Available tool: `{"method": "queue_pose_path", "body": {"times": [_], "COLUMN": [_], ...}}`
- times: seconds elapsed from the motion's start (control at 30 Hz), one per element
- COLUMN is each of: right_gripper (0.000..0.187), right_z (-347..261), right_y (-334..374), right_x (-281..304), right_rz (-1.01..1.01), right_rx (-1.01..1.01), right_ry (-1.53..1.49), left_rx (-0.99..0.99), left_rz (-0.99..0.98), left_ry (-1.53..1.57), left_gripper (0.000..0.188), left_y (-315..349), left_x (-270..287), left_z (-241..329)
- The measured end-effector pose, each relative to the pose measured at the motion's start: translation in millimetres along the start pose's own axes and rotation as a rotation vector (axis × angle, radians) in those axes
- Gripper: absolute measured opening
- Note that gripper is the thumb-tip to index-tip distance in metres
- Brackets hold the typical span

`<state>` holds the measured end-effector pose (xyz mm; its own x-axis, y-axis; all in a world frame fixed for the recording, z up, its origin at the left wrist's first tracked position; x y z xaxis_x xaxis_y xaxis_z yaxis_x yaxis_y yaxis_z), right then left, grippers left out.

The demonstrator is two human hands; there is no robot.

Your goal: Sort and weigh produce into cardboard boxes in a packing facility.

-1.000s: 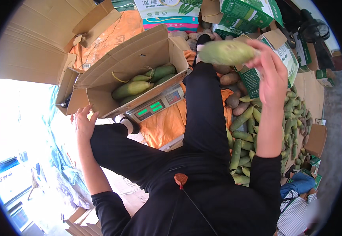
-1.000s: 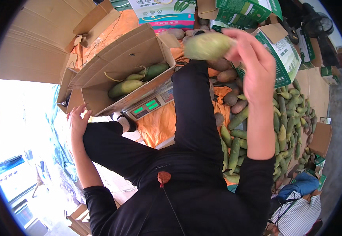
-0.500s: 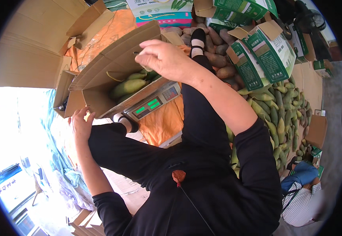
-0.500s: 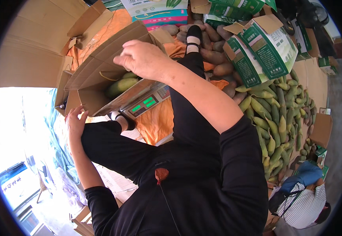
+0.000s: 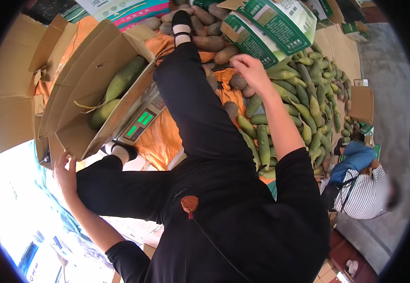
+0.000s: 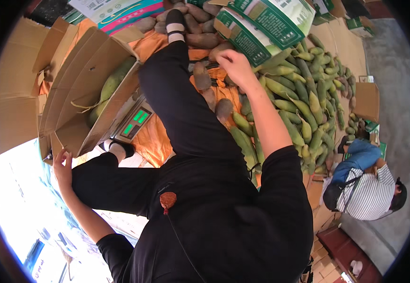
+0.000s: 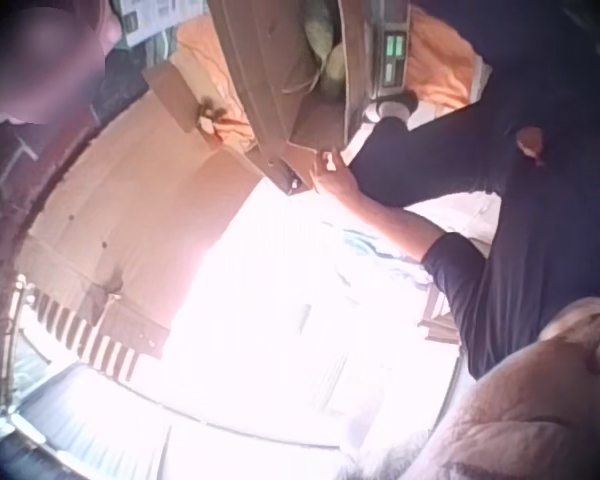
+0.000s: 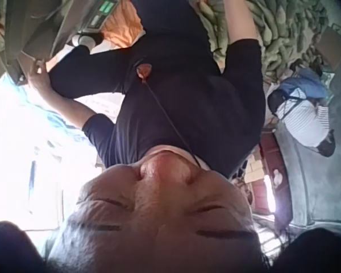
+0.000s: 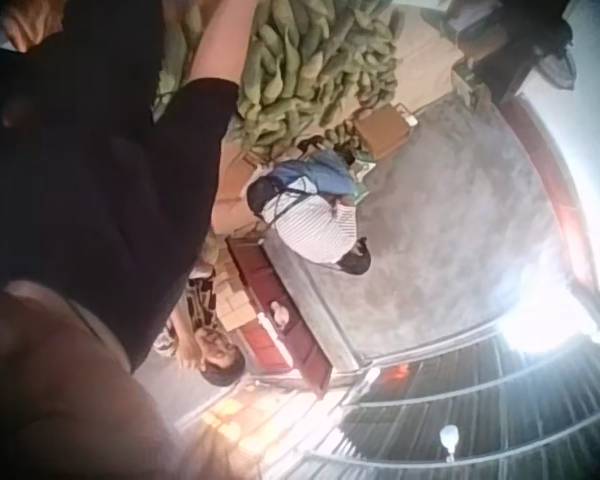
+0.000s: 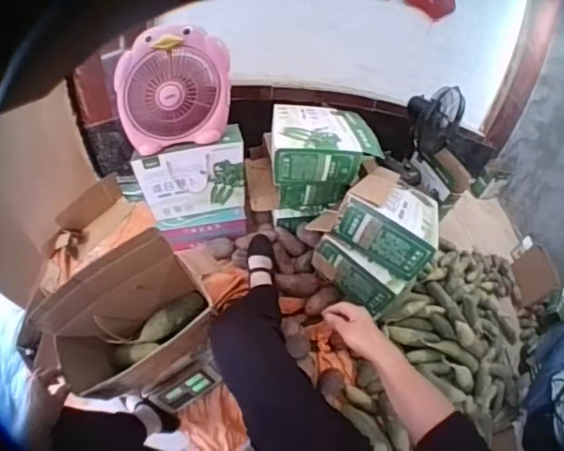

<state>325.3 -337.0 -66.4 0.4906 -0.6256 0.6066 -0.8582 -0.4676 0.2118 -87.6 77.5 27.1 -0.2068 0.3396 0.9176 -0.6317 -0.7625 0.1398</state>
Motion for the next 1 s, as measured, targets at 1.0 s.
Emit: {"method": "queue_pose_path", "body": {"times": [1.0], "right_gripper": [0.070], "right_z": [294.2], "right_y": [89.8], "right_x": [-122.4], "right_rz": [-0.380], "right_rx": [-0.643], "right_ry": [0.482], "left_rx": [-0.054], "left_rz": [0.089], "left_ry": [0.010], "left_gripper": [0.031], "left_y": [0.9], "left_x": [-4.5], "left_z": [15.4]}}
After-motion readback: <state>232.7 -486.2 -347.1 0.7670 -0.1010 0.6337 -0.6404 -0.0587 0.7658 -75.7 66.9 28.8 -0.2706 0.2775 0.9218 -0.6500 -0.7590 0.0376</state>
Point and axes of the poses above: each hand's wrist, its own y-axis away from the middle knuckle, its own x-axis out of the back of the hand, z = x × y, the point moved 1 cm from there along -y, towards the middle knuckle, and after that the axes turned 15 degrees about y, right-handed, at the moved point
